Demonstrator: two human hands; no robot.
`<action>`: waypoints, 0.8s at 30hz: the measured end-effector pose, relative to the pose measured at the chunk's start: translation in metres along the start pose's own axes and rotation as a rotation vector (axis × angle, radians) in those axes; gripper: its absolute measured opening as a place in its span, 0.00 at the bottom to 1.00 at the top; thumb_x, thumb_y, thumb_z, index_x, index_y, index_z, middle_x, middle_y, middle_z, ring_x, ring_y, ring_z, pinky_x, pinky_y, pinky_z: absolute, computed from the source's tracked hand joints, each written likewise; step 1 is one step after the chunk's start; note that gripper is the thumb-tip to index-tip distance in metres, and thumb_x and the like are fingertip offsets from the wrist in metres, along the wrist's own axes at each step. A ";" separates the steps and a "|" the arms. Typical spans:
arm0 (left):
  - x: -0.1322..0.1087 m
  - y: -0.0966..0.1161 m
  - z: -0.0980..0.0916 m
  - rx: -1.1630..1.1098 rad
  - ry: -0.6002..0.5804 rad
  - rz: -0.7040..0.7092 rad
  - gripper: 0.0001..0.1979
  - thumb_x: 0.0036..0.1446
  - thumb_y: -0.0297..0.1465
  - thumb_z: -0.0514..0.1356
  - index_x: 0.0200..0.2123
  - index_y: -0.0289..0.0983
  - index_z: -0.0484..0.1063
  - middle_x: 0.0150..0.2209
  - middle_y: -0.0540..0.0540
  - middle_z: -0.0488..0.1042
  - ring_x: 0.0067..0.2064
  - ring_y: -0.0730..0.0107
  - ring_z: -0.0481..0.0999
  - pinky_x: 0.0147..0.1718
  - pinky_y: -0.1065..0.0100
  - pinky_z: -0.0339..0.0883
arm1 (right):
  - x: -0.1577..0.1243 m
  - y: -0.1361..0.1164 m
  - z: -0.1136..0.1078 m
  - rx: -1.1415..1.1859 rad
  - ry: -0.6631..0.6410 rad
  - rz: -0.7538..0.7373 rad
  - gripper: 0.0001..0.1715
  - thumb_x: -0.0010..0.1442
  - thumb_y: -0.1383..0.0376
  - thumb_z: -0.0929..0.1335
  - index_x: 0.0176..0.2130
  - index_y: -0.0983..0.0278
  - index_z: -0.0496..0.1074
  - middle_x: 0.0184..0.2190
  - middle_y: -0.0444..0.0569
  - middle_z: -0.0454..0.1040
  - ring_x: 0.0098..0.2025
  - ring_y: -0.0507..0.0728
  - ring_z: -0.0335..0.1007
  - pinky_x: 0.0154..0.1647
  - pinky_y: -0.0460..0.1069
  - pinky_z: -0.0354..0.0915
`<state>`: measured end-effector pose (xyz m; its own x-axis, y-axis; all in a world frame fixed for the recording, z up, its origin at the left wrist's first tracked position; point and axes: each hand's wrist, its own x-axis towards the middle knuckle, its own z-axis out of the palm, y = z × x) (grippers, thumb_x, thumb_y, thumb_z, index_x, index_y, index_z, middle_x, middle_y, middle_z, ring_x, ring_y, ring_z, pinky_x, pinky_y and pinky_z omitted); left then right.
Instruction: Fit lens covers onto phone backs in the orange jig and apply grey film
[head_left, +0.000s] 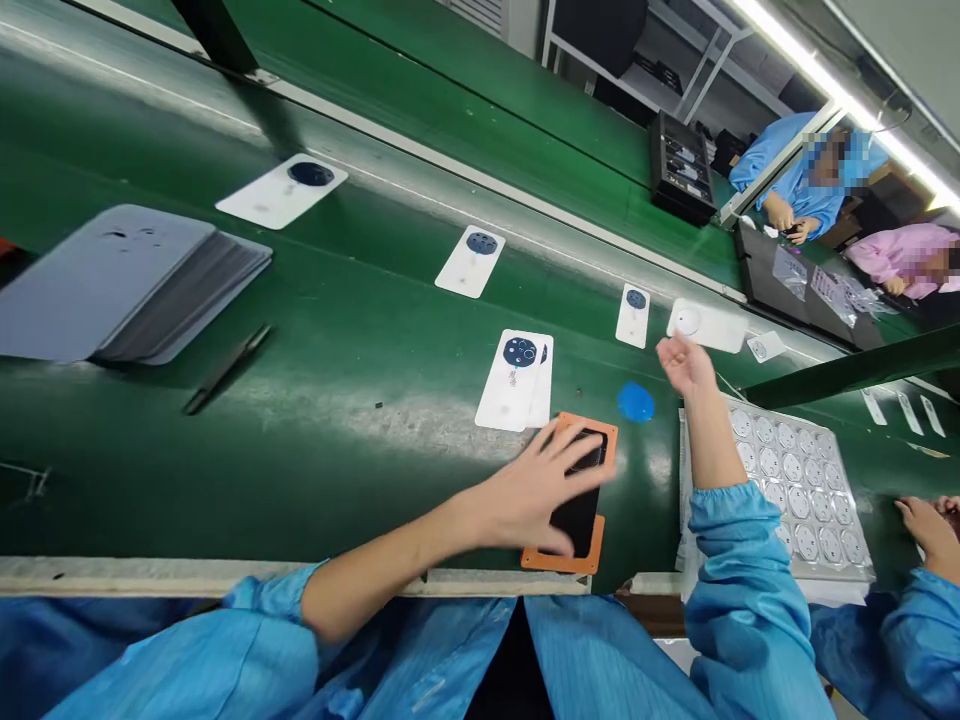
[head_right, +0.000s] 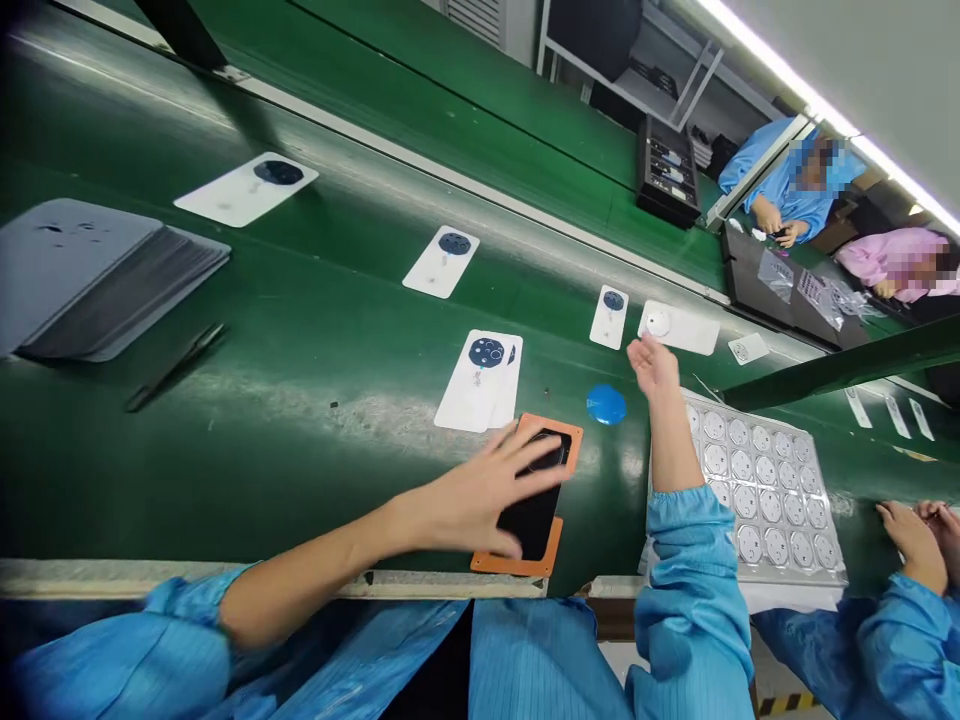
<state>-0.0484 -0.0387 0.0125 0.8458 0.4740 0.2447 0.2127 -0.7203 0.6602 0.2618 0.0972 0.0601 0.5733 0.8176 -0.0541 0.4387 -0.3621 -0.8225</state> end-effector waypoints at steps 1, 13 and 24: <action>-0.008 0.001 0.008 0.071 -0.073 0.069 0.51 0.41 0.46 0.77 0.67 0.47 0.62 0.71 0.34 0.55 0.73 0.31 0.46 0.67 0.30 0.41 | 0.004 0.004 0.005 -0.074 -0.013 0.010 0.16 0.63 0.55 0.69 0.38 0.67 0.71 0.35 0.54 0.78 0.40 0.57 0.78 0.43 0.52 0.76; -0.006 0.000 0.033 0.212 -0.201 0.061 0.44 0.54 0.53 0.67 0.69 0.43 0.60 0.74 0.33 0.48 0.73 0.28 0.42 0.67 0.28 0.38 | 0.037 -0.014 0.062 -0.562 -0.091 0.034 0.31 0.47 0.52 0.80 0.39 0.73 0.74 0.42 0.68 0.77 0.50 0.68 0.71 0.47 0.55 0.67; 0.026 -0.024 -0.051 0.423 0.533 -0.031 0.35 0.66 0.32 0.60 0.72 0.36 0.49 0.71 0.29 0.55 0.73 0.41 0.51 0.67 0.42 0.57 | -0.093 -0.034 -0.017 -0.486 -0.240 -0.933 0.09 0.68 0.62 0.67 0.35 0.60 0.74 0.36 0.49 0.69 0.38 0.57 0.66 0.39 0.51 0.63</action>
<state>-0.0568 0.0166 0.0392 0.5027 0.6045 0.6180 0.4977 -0.7869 0.3648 0.2050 0.0258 0.1032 -0.2570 0.9103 0.3245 0.8903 0.3536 -0.2868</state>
